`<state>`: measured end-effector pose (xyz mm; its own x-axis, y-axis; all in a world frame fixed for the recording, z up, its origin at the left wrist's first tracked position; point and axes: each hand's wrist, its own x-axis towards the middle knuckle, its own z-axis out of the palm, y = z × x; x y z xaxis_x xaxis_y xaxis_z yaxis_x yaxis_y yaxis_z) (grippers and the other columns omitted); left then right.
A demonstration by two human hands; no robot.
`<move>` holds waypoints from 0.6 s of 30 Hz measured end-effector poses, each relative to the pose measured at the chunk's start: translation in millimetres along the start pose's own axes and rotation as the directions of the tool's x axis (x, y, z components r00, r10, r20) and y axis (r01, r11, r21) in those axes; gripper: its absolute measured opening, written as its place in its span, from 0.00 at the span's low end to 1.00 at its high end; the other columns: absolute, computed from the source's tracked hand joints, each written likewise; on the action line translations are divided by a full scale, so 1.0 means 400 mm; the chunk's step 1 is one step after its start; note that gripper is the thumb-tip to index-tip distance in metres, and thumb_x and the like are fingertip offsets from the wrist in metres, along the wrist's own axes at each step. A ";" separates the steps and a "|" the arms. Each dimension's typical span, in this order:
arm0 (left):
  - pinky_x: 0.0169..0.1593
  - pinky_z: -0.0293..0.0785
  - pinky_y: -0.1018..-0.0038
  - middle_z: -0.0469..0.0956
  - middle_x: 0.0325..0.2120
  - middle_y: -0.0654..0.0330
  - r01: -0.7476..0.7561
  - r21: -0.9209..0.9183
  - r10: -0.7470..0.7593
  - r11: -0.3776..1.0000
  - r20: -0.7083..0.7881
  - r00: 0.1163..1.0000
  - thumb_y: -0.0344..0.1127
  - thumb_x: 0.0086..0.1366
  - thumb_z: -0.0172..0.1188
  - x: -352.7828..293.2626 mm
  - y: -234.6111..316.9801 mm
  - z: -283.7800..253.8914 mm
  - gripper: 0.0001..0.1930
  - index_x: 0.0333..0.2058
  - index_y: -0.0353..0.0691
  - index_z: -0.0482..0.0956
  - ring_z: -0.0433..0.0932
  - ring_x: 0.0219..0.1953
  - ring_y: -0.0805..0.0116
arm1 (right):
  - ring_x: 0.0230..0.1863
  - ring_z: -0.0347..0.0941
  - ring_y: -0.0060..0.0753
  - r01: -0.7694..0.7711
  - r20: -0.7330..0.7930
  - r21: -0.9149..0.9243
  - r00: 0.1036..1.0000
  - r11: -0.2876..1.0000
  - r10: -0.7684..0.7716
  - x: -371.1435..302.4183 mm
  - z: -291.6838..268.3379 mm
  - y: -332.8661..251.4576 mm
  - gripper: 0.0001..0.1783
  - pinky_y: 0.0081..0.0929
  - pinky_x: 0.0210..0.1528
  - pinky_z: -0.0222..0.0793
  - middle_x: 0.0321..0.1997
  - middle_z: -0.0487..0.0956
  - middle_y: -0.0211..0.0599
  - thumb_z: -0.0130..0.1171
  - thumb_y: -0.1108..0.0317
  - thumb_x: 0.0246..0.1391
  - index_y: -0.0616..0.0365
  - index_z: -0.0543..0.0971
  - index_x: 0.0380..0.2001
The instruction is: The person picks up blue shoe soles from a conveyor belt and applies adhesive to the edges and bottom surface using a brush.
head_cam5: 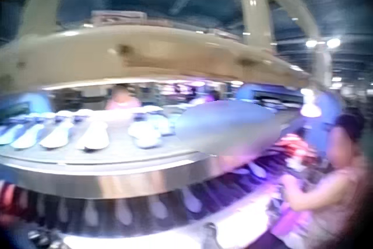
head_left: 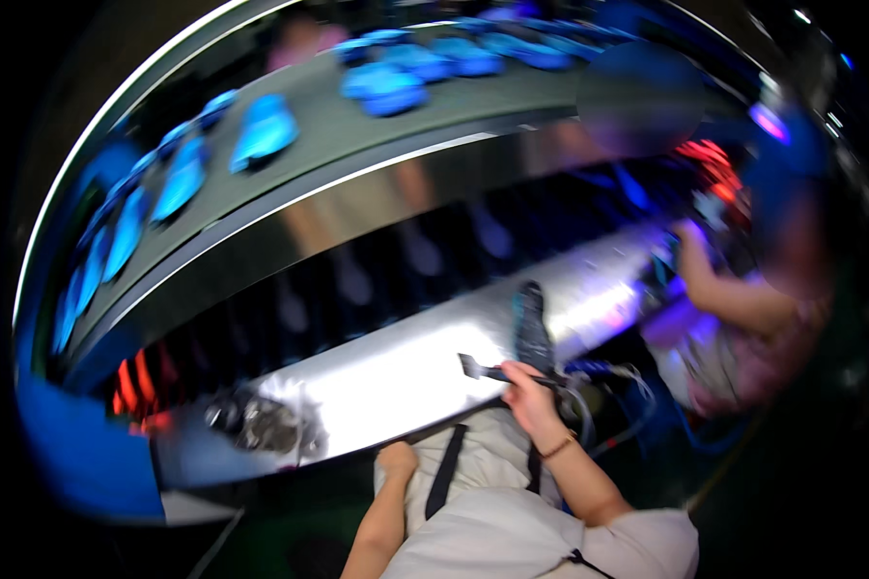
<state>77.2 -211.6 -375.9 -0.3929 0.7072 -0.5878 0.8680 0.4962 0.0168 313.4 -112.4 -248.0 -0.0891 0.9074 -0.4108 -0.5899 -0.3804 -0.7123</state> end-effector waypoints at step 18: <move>0.43 0.70 0.62 0.75 0.35 0.44 -0.044 -0.041 0.044 0.998 -0.006 0.999 0.43 0.57 0.50 0.007 0.014 0.020 0.17 0.33 0.31 0.76 0.74 0.40 0.48 | 0.17 0.61 0.11 -0.012 0.056 -0.056 0.998 0.998 0.015 -0.022 -0.003 -0.063 0.11 0.10 0.20 0.57 0.24 0.73 0.25 0.51 0.66 0.52 0.60 0.75 0.37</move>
<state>83.3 -210.7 -383.9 -0.3564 0.7315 -0.5812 0.8713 0.4849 0.0759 330.0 -110.9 -227.1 -0.1424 0.9102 -0.3890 -0.5432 -0.4004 -0.7380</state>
